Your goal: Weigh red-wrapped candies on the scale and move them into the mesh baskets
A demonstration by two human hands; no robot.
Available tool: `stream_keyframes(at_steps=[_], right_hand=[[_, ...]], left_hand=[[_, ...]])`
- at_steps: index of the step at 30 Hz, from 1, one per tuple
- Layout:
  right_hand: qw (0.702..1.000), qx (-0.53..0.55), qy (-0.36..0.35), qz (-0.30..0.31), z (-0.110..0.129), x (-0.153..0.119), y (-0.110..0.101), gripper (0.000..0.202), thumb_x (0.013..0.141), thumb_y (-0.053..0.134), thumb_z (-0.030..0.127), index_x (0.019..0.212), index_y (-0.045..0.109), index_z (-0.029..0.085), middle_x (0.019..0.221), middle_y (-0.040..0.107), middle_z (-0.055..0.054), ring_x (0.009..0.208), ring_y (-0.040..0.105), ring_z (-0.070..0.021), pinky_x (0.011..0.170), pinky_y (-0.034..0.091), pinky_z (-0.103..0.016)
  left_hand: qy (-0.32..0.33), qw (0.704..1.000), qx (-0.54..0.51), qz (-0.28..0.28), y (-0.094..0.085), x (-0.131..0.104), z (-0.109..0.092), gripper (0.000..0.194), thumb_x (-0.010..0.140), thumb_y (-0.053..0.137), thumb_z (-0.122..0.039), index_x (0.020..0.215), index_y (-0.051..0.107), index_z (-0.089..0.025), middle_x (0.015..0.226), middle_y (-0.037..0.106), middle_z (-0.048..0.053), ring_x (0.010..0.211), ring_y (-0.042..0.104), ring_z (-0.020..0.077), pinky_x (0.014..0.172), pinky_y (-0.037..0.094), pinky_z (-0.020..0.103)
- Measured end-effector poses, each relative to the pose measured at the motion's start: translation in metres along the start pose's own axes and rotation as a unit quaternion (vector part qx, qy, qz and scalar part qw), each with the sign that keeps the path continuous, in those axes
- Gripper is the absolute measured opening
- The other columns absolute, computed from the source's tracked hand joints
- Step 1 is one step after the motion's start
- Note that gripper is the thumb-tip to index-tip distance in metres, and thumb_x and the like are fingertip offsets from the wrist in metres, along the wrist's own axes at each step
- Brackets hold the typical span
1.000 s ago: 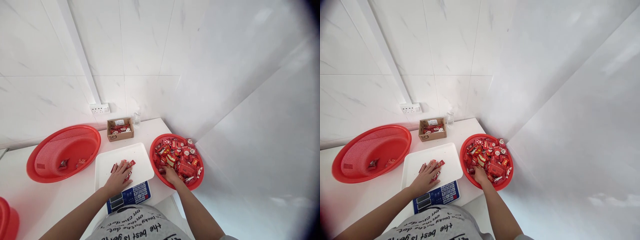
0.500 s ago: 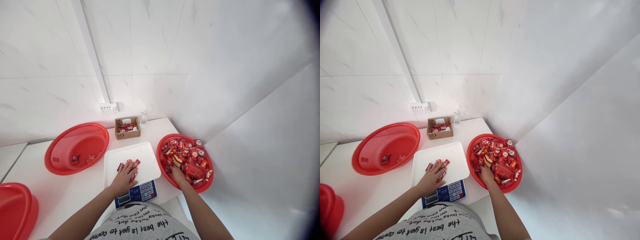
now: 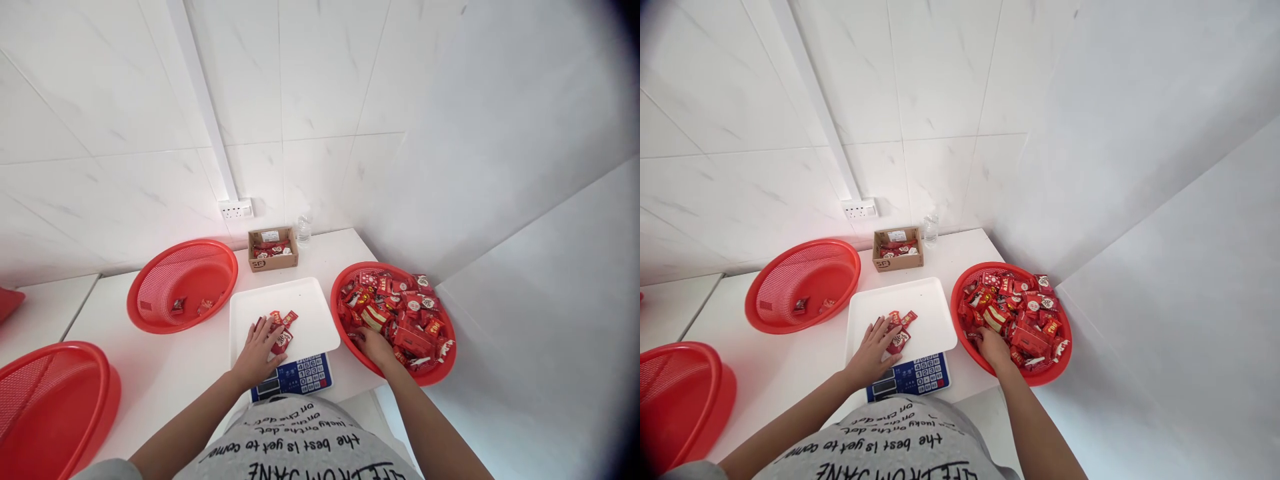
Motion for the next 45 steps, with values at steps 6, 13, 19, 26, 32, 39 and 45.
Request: stream_keyframes(at_steps=[6,13,19,26,32,39,45], right_hand=[[0.989,0.0,0.05,-0.136,-0.006,-0.004,-0.058,0.039,0.087,0.032,0.031,0.12,0.051,0.022,0.131,0.046,-0.009,0.101,0.056,-0.021,0.075,0.043,-0.029],[0.991,-0.037,0.117,-0.057,-0.015,0.001,-0.062,0.042,0.085,0.038,0.029,0.125,0.044,0.019,0.122,0.052,-0.013,0.1,0.057,-0.0254,0.074,0.044,-0.033],[0.987,0.023,0.148,-0.052,-0.027,-0.006,-0.065,0.037,0.081,0.042,0.026,0.115,0.054,0.021,0.106,0.064,-0.011,0.097,0.058,-0.0267,0.076,0.043,-0.035],[0.948,0.218,-0.034,-0.231,0.047,-0.044,-0.107,0.043,0.08,0.043,0.034,0.119,0.053,0.017,0.109,0.06,-0.011,0.093,0.055,-0.0223,0.084,0.043,-0.036],[0.898,0.236,-0.366,-0.058,0.18,-0.106,-0.053,0.033,0.083,0.04,0.016,0.106,0.062,0.026,0.095,0.061,-0.006,0.09,0.054,-0.0178,0.08,0.046,-0.032],[0.885,0.355,-0.299,0.027,0.179,-0.111,-0.013,0.04,0.074,0.051,0.018,0.114,0.053,0.023,0.117,0.05,-0.009,0.096,0.053,-0.0178,0.082,0.047,-0.032],[0.817,0.544,-0.086,0.17,0.165,-0.096,0.019,0.041,0.076,0.054,0.046,0.108,0.054,0.02,0.099,0.063,-0.007,0.082,0.06,-0.0181,0.07,0.049,-0.032]], left_hand=[[-0.07,0.997,-0.019,-0.026,-0.009,0.001,0.019,0.053,0.086,0.044,-0.043,0.134,0.037,-0.023,0.147,0.025,0.011,0.136,0.015,0.0296,0.106,0.018,0.053],[-0.073,0.997,-0.023,-0.019,-0.012,0.002,0.015,0.051,0.086,0.044,-0.042,0.133,0.039,-0.022,0.146,0.027,0.011,0.136,0.015,0.0286,0.107,0.018,0.051],[-0.068,0.995,-0.056,-0.046,-0.014,-0.001,0.018,0.049,0.085,0.045,-0.041,0.13,0.042,-0.022,0.145,0.031,0.011,0.136,0.017,0.029,0.106,0.019,0.053],[-0.138,0.939,-0.31,-0.051,-0.036,-0.006,0.002,0.041,0.083,0.048,-0.042,0.119,0.049,-0.022,0.119,0.055,0.009,0.113,0.049,0.0247,0.097,0.038,0.045],[-0.27,0.662,-0.69,0.115,-0.002,-0.015,-0.047,0.049,0.081,0.046,-0.057,0.114,0.047,-0.021,0.095,0.061,0.006,0.079,0.062,0.0171,0.071,0.051,0.034],[-0.288,0.649,-0.701,0.066,-0.003,-0.023,-0.033,0.051,0.069,0.068,-0.034,0.113,0.044,-0.024,0.107,0.058,0.004,0.086,0.061,0.0165,0.071,0.051,0.03],[-0.194,0.75,-0.632,0.02,-0.024,-0.014,-0.041,0.075,0.069,0.069,-0.026,0.133,0.03,-0.026,0.126,0.053,0.005,0.105,0.055,0.0188,0.093,0.043,0.033]])
Point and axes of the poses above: each hand's wrist, its own x-axis towards the middle knuckle, its own y-axis out of the palm, z = x × y, the point moved 10 cm from there along x, towards the middle knuckle
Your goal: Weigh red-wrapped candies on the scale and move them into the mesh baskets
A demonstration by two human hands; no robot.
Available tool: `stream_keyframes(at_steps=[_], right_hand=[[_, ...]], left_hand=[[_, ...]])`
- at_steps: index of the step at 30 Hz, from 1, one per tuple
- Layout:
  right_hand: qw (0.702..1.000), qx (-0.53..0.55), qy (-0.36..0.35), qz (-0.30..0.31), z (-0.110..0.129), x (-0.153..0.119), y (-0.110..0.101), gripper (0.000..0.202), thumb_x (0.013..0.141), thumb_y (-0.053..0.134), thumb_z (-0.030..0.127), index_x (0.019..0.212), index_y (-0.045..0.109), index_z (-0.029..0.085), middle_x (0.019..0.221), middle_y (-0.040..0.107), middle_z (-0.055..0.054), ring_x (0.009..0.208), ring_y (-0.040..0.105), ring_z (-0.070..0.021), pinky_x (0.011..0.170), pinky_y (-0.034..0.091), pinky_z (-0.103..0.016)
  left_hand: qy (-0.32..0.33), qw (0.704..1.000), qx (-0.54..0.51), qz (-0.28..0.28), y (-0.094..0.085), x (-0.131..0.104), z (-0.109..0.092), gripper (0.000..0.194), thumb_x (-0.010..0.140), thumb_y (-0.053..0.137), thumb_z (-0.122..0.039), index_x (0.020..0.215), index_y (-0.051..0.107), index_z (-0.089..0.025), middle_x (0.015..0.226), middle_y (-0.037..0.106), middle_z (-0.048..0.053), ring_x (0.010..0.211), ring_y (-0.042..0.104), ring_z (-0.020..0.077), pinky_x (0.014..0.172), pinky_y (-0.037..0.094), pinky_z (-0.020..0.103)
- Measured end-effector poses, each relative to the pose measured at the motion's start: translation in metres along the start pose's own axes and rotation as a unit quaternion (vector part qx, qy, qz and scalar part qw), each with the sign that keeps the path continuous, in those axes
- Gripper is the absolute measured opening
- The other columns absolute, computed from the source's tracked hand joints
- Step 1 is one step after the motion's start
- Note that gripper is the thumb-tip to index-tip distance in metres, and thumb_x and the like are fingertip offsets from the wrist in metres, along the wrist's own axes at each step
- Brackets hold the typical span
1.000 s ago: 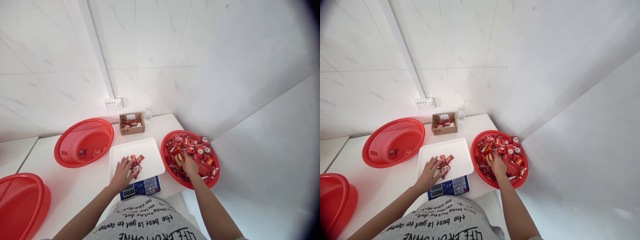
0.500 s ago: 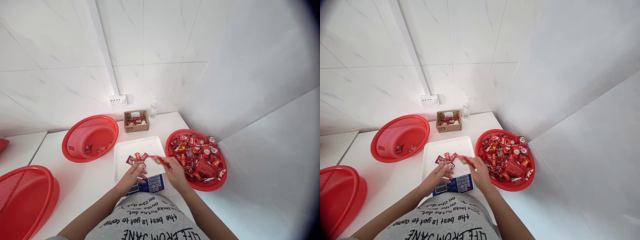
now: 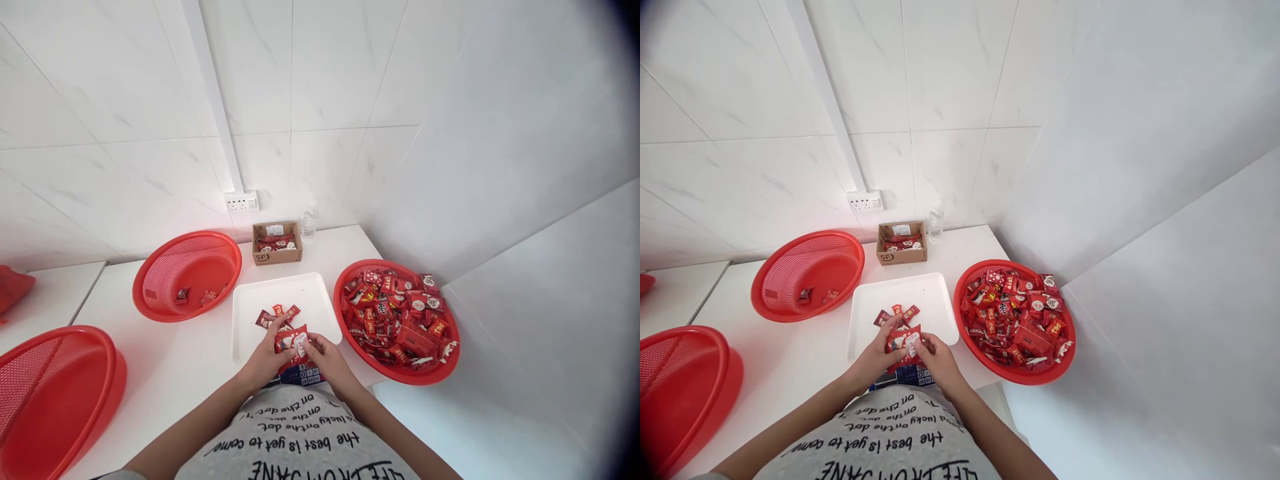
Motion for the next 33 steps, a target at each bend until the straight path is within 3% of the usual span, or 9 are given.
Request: stream_keyframes(at_steps=[4,9,15,19,22,25,27,29,33], right_hand=[[0.998,0.059,0.006,-0.012,0.007,-0.001,-0.004,0.036,0.068,0.064,0.049,0.086,0.06,0.019,0.084,0.067,-0.003,0.079,0.061,-0.0199,0.073,0.048,-0.034],[0.994,0.104,0.039,0.002,-0.001,-0.004,-0.005,0.044,0.064,0.067,0.051,0.092,0.06,0.018,0.089,0.068,-0.005,0.084,0.063,-0.022,0.075,0.048,-0.036],[0.993,0.108,0.033,0.02,-0.002,-0.001,0.0,0.042,0.064,0.069,0.048,0.092,0.06,0.018,0.089,0.068,-0.005,0.083,0.063,-0.0213,0.079,0.048,-0.038],[0.996,0.092,0.014,-0.015,0.006,0.015,-0.01,0.042,0.069,0.063,0.049,0.096,0.059,0.017,0.094,0.067,-0.008,0.089,0.063,-0.0234,0.082,0.048,-0.04],[0.996,-0.048,-0.031,-0.072,0.018,0.027,-0.028,0.051,0.075,0.055,0.048,0.116,0.052,0.018,0.115,0.06,-0.011,0.105,0.056,-0.025,0.091,0.043,-0.043],[0.945,-0.27,-0.12,-0.141,0.039,0.029,-0.039,0.055,0.078,0.052,0.04,0.129,0.044,0.02,0.136,0.042,-0.011,0.127,0.036,-0.0249,0.105,0.028,-0.045],[0.912,-0.368,-0.138,-0.113,0.039,0.03,-0.028,0.051,0.08,0.049,0.034,0.129,0.045,0.021,0.141,0.035,-0.009,0.132,0.026,-0.0239,0.109,0.021,-0.044],[0.896,-0.423,-0.124,-0.048,0.027,0.032,-0.012,0.048,0.08,0.047,0.027,0.128,0.047,0.023,0.143,0.032,-0.007,0.134,0.022,-0.024,0.109,0.021,-0.043],[0.876,-0.47,-0.104,0.029,0.008,0.032,0.011,0.053,0.076,0.051,0.019,0.129,0.046,0.023,0.147,0.024,-0.006,0.136,0.016,-0.0257,0.109,0.02,-0.044]], left_hand=[[-0.003,1.0,-0.018,-0.02,0.0,0.001,0.005,0.082,0.067,0.072,-0.029,0.135,0.026,-0.025,0.122,0.057,0.008,0.101,0.058,0.0203,0.089,0.045,0.036],[-0.077,0.994,-0.073,0.0,0.002,0.001,0.022,0.047,0.07,0.068,-0.044,0.105,0.054,-0.015,0.103,0.066,0.01,0.086,0.063,0.021,0.076,0.049,0.034],[-0.049,0.998,-0.028,-0.015,-0.005,0.003,0.02,0.043,0.068,0.068,-0.045,0.095,0.057,-0.014,0.09,0.067,0.007,0.081,0.062,0.0191,0.07,0.048,0.03],[0.004,0.992,0.079,-0.102,-0.03,0.008,0.008,0.044,0.074,0.058,-0.048,0.104,0.053,-0.017,0.088,0.064,0.005,0.078,0.06,0.0176,0.065,0.048,0.029],[0.066,0.965,0.2,-0.159,-0.05,0.01,-0.005,0.036,0.078,0.054,-0.042,0.106,0.054,-0.02,0.101,0.061,0.007,0.087,0.058,0.0187,0.071,0.048,0.032],[0.137,0.919,0.339,-0.151,-0.054,0.012,-0.011,0.03,0.079,0.052,-0.032,0.108,0.055,-0.023,0.113,0.057,0.007,0.106,0.052,0.0221,0.087,0.045,0.039],[0.171,0.883,0.415,-0.139,-0.053,0.012,-0.009,0.035,0.078,0.053,-0.028,0.113,0.054,-0.024,0.119,0.054,0.006,0.116,0.046,0.024,0.097,0.038,0.044],[0.182,0.855,0.468,-0.13,-0.051,0.013,-0.001,0.041,0.078,0.054,-0.026,0.118,0.051,-0.024,0.126,0.05,0.007,0.121,0.041,0.0254,0.101,0.034,0.046],[0.157,0.824,0.534,-0.105,-0.05,0.02,0.018,0.05,0.076,0.056,-0.023,0.124,0.048,-0.022,0.135,0.04,0.01,0.128,0.033,0.0286,0.104,0.032,0.046]])
Point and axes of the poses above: each hand's wrist, its own x-axis towards the middle knuckle, its own y-axis out of the palm, z = x × y, the point moved 10 cm from there along x, towards the middle knuckle
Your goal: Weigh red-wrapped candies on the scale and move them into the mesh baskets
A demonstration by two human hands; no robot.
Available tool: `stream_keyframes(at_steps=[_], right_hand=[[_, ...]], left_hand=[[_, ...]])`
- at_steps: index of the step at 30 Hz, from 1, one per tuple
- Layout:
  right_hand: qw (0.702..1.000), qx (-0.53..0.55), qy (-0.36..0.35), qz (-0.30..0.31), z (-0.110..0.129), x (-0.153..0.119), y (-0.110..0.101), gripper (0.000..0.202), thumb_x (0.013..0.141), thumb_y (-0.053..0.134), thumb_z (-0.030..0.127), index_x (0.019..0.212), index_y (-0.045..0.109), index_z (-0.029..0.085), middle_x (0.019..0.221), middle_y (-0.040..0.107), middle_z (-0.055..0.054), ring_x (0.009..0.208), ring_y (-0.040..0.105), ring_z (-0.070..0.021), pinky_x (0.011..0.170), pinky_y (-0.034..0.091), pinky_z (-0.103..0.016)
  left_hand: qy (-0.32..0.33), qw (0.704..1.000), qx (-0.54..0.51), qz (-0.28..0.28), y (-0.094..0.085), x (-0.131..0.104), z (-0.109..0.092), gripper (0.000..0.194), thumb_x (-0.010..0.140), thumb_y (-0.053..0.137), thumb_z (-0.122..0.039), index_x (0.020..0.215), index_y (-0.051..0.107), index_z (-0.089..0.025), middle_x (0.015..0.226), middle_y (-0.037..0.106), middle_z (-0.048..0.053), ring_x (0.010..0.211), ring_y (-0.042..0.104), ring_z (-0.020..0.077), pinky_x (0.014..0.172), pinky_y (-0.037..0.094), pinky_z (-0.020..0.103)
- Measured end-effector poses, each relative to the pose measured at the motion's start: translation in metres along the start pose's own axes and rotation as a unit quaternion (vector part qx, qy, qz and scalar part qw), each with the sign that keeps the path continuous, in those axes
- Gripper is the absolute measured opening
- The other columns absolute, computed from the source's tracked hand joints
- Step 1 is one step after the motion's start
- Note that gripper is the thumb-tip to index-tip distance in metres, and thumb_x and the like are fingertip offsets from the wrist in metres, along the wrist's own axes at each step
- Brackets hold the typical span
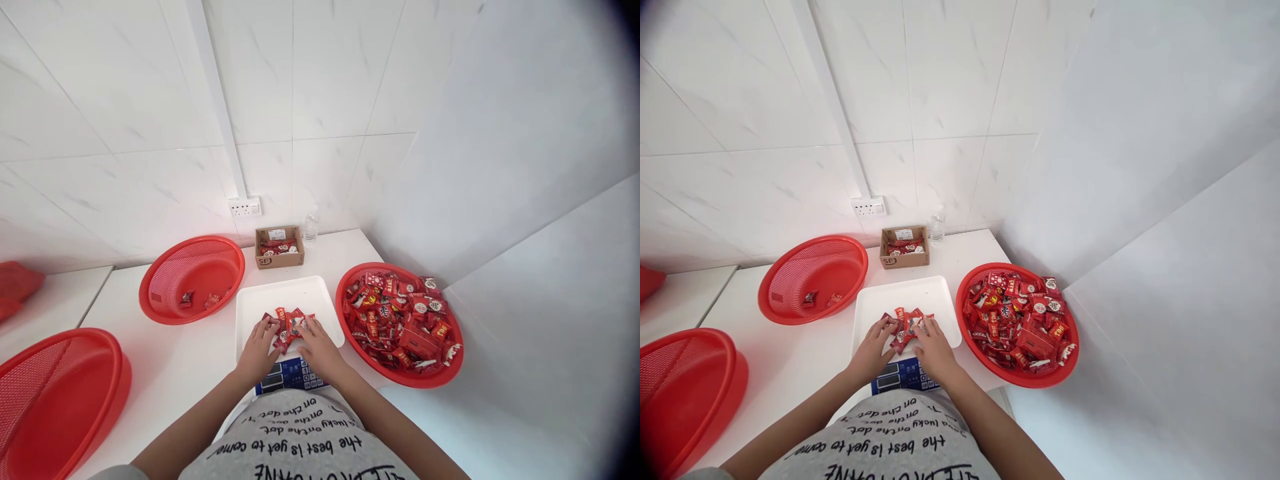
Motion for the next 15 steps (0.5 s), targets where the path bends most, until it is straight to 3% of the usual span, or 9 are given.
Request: stream_keyframes(at_steps=[4,11,15], right_hand=[[1.0,-0.013,0.001,0.012,0.0,0.002,0.008,0.056,0.077,0.05,0.018,0.132,0.042,0.021,0.149,0.019,-0.008,0.137,0.013,-0.0262,0.11,0.019,-0.042],[1.0,0.0,-0.021,0.012,0.001,0.002,0.008,0.059,0.075,0.054,0.018,0.132,0.042,0.025,0.149,0.02,-0.005,0.137,0.015,-0.0268,0.11,0.02,-0.044],[0.995,0.029,-0.061,-0.074,-0.003,-0.005,-0.016,0.048,0.08,0.049,0.023,0.128,0.048,0.023,0.143,0.033,-0.008,0.132,0.027,-0.0233,0.108,0.026,-0.043]], left_hand=[[0.001,1.0,0.011,0.027,0.009,0.002,0.004,0.05,0.077,0.054,-0.021,0.126,0.046,-0.021,0.141,0.033,0.012,0.131,0.03,0.0294,0.104,0.031,0.046],[0.032,0.999,0.004,0.025,0.009,0.009,0.004,0.049,0.077,0.053,-0.018,0.125,0.047,-0.021,0.141,0.032,0.011,0.132,0.028,0.0277,0.106,0.03,0.046],[0.046,0.999,0.008,0.0,0.006,0.007,0.003,0.047,0.078,0.053,-0.02,0.125,0.047,-0.023,0.139,0.035,0.01,0.13,0.031,0.0272,0.105,0.031,0.046]])
Point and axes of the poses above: each hand's wrist, its own x-axis towards the middle knuckle, its own y-axis out of the palm, z = x × y, the point moved 10 cm from there along x, towards the middle knuckle
